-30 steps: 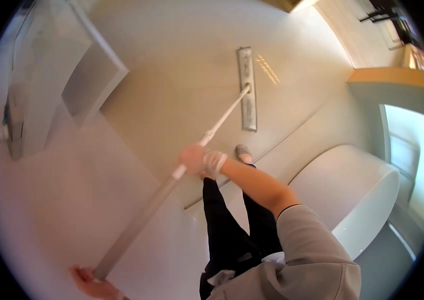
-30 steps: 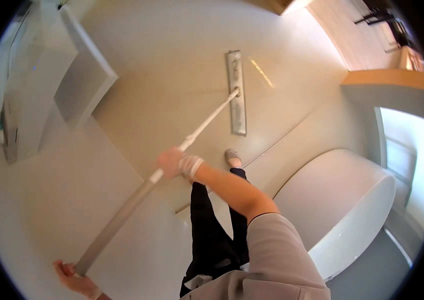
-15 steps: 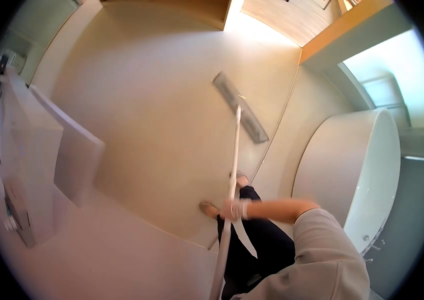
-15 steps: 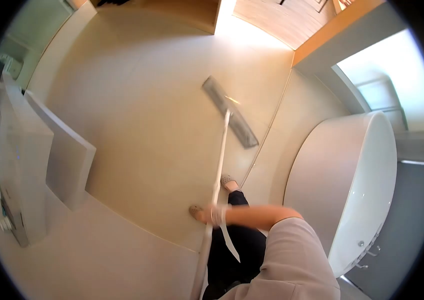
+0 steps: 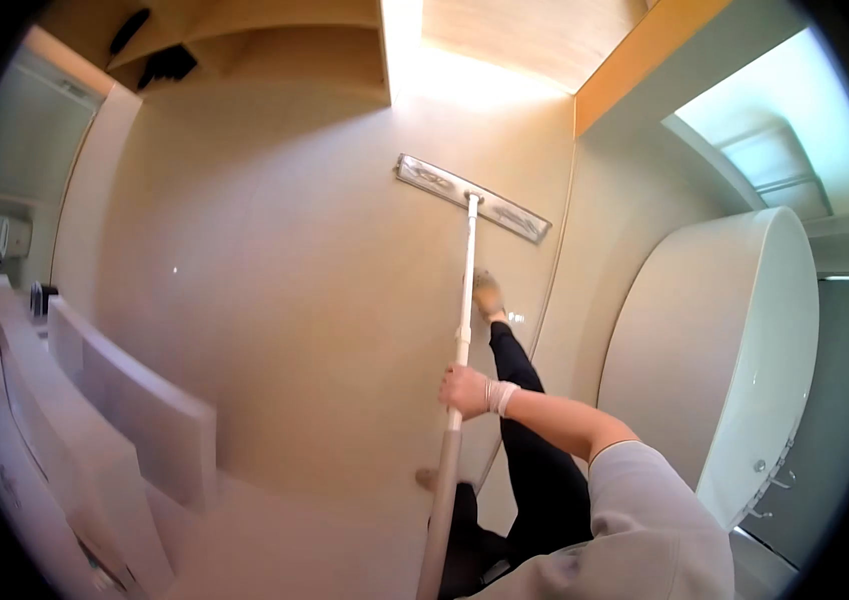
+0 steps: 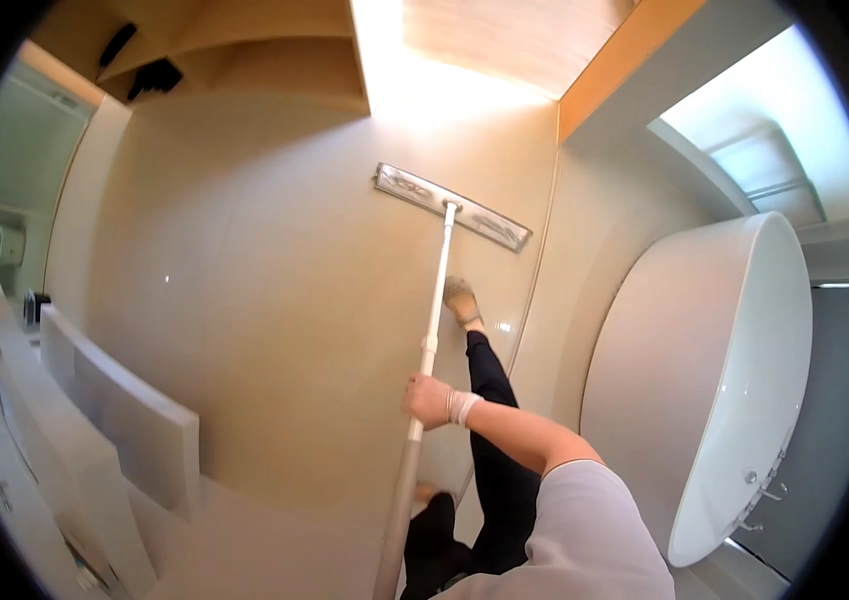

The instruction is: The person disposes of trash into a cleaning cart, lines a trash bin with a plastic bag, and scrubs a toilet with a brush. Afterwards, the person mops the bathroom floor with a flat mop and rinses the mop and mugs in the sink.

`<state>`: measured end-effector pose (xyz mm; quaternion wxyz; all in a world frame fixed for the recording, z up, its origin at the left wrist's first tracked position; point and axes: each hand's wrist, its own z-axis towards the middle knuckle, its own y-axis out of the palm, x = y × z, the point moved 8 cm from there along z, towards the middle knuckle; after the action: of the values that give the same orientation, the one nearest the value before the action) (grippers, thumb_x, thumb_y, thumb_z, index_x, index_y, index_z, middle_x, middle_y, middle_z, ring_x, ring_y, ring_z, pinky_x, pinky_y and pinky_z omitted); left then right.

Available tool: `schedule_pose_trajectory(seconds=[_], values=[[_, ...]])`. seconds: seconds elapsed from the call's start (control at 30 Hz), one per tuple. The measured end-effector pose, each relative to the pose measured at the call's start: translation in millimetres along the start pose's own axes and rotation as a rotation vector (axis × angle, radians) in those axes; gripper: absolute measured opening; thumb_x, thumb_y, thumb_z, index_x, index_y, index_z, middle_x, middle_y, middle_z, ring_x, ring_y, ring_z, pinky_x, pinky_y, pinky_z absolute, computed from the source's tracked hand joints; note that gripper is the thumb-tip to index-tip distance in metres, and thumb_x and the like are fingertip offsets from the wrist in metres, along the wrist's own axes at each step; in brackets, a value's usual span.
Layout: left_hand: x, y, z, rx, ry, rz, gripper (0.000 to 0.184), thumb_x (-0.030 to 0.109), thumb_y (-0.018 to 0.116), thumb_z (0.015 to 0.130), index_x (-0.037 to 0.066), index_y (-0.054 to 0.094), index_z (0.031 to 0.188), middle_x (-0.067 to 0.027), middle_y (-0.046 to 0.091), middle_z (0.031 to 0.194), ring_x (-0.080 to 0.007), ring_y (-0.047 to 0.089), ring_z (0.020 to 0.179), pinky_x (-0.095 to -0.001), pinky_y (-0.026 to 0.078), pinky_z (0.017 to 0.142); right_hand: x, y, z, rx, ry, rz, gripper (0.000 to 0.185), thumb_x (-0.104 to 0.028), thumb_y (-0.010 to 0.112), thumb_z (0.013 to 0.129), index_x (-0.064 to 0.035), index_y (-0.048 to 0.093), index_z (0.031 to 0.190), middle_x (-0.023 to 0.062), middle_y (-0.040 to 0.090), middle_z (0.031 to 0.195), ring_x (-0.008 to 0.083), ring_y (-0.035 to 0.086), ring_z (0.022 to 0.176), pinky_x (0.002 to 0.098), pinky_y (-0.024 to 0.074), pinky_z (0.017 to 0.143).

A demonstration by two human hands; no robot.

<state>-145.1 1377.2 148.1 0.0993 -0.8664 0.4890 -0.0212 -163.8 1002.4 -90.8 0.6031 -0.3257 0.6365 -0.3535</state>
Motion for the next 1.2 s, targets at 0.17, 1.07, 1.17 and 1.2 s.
schedule_pose_trajectory(seconds=[0.17,1.07,1.17,1.2], values=[[235.2,109.2,39.1,0.0,0.299,0.18,0.04,0.043,0.053,0.085,0.006,0.065,0.091,-0.0078,0.061,0.071,-0.0163,0.054,0.058,-0.0352,0.041,0.051,231.8,-81.0,36.5,0.01,0.014,-0.136,0.013,-0.023,0.065,0.055,-0.014,0.056,0.06,0.0031,0.054,0.062,0.0218,0.055,0.067,0.034,0.0418,0.069],[523.5,74.7,-59.1,0.152,0.643,-0.273,0.039,0.03,0.041,0.094,-0.004,0.06,0.091,-0.0145,0.062,0.079,-0.0162,0.058,0.062,-0.0287,0.049,0.06,285.6,-364.0,189.4,-0.369,-0.12,0.109,0.015,-0.02,0.061,0.059,-0.0065,0.064,0.064,0.0136,0.062,0.063,0.0321,0.063,0.061,0.0423,0.0495,0.054],[518.3,107.5,-18.3,0.046,0.709,-0.266,0.048,0.02,0.054,0.085,0.002,0.044,0.129,-0.0109,0.067,0.09,-0.0133,0.061,0.061,-0.0215,0.044,0.051,169.2,-410.8,247.9,-0.234,-0.01,0.052,0.012,-0.018,0.061,0.06,-0.0064,0.063,0.063,0.0136,0.061,0.062,0.0322,0.062,0.061,0.0413,0.0496,0.055],[536.5,115.5,-14.5,0.112,0.724,-0.054,0.046,0.015,0.057,0.085,0.001,0.043,0.127,-0.0113,0.066,0.096,-0.0158,0.065,0.074,-0.0259,0.049,0.059,128.6,-420.6,268.5,-0.263,-0.078,0.096,0.011,-0.016,0.06,0.061,-0.0057,0.063,0.062,0.0143,0.06,0.062,0.0329,0.062,0.062,0.0413,0.0498,0.057]])
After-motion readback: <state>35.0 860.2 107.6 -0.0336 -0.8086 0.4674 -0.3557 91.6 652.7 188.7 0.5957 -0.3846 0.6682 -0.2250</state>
